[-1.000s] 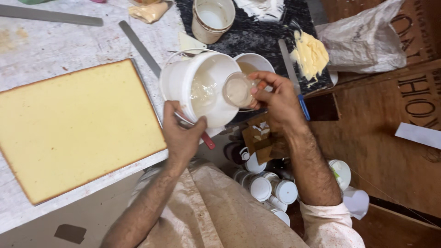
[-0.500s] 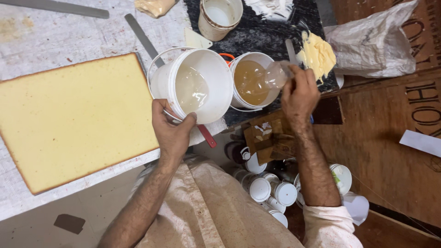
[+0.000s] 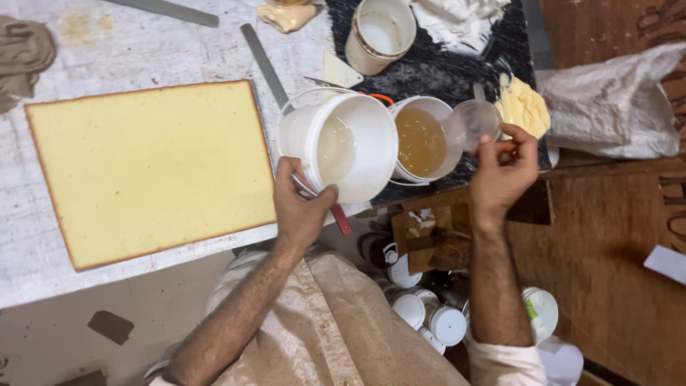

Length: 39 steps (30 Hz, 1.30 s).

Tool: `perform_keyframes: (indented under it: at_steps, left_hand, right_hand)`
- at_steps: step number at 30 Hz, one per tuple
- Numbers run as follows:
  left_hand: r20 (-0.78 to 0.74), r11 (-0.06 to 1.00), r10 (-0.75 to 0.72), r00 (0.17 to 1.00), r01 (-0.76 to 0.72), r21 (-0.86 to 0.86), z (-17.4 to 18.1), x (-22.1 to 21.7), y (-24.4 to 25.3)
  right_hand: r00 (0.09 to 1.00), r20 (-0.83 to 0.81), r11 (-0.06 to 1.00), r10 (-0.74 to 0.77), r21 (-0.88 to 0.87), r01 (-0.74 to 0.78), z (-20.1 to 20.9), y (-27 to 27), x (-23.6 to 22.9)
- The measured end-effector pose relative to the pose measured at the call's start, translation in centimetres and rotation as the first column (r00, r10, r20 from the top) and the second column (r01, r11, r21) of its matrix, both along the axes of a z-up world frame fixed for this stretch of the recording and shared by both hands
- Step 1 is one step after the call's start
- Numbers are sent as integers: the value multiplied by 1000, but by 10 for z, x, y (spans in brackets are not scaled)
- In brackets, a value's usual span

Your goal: The person pours a yellow liquid from a bucket onto a rectangular board and spreads it evenly with their hand. They repeat this process to cover the entire surface of the board.

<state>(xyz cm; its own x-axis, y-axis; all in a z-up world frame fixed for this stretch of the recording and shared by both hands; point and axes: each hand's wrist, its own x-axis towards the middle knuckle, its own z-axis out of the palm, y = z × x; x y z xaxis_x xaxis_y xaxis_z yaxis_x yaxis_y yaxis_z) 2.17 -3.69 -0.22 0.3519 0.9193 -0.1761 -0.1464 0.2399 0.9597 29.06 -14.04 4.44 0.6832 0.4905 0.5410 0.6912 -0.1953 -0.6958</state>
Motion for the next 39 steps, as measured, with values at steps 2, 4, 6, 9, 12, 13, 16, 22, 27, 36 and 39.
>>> perform_keyframes:
  at_steps: [2,4,6,9,12,13,16,22,27,36,39]
  left_hand:
    - [-36,998,-6,999,8,57,-1,1,-1]
    - [-82,998,-5,997,11,68,-2,1,-4]
    - [-143,999,-2,990,7,35,-1,-2,-7]
    - [-52,974,81,995,-68,218,9,-11,-5]
    - [138,992,113,984,-103,-80,22,-29,3]
    - [125,984,143,982,-128,-123,27,-37,6]
    - [123,953,233,965,-202,-225,41,-71,27]
    - [243,904,413,878,-363,-226,53,-157,104]
    - [270,871,488,830,-441,-216,33,-233,216]
    - [322,848,518,792,-524,-76,-39,-323,464]
    - [339,834,544,767,-538,-120,-61,-333,522]
  right_hand:
    - [765,-612,969,202,241,-63,13,8,-11]
    - [869,-445,974,216,29,-227,22,11,-42]
    - [930,-115,909,348,-200,-365,29,20,-73]
    - [796,166,793,582,-333,-510,42,38,-108]
    - [760,84,752,644,-251,-609,46,46,-125]
    - [764,29,752,645,-205,-627,45,47,-126]
    - [818,-63,810,572,-111,-575,32,50,-134]
    - [799,-411,741,439,-337,-581,-16,82,-165]
    - [769,-247,594,590,-512,-621,-52,103,-229]
    - [827,-47,529,561,-748,-401,-123,131,-311]
    - [864,-105,417,492,-843,-340,-132,134,-317]
